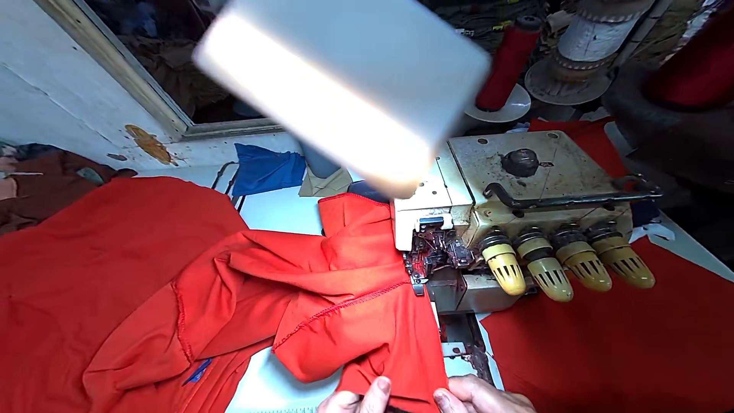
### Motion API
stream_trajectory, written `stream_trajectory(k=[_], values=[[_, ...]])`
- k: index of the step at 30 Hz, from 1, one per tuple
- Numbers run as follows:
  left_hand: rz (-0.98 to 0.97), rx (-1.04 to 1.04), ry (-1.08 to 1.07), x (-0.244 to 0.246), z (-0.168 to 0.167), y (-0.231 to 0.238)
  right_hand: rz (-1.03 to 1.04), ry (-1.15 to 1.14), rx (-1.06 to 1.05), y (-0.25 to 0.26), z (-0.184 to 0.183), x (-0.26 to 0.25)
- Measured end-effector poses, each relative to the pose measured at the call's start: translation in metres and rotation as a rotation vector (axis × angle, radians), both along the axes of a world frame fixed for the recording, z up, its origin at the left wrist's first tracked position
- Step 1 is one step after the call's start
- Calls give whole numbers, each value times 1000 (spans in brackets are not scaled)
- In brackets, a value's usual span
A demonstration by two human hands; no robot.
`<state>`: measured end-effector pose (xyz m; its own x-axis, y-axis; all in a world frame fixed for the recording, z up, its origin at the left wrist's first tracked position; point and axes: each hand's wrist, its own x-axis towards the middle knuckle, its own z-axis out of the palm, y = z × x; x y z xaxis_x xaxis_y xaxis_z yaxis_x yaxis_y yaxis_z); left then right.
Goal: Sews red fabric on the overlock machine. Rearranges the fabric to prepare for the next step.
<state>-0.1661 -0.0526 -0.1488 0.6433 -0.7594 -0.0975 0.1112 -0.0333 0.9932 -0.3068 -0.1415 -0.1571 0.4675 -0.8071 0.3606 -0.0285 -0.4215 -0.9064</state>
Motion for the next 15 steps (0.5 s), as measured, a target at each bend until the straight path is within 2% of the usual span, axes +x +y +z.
stream_trajectory(k=[3, 7, 11, 13, 15], values=[[200, -46, -265, 5, 6, -4, -37, 1, 22, -1, 0, 6], [231, -83, -578, 26, 10, -6, -60, -89, 107, -10, 6, 20], [249, -5, -735, 53, 22, -22, -69, -239, 344, -21, 17, 38], [361, -70, -754, 68, 21, -39, -102, -242, 461, -29, 19, 45], [460, -182, -911, 81, 16, -51, -119, -250, 478, -37, 14, 50]])
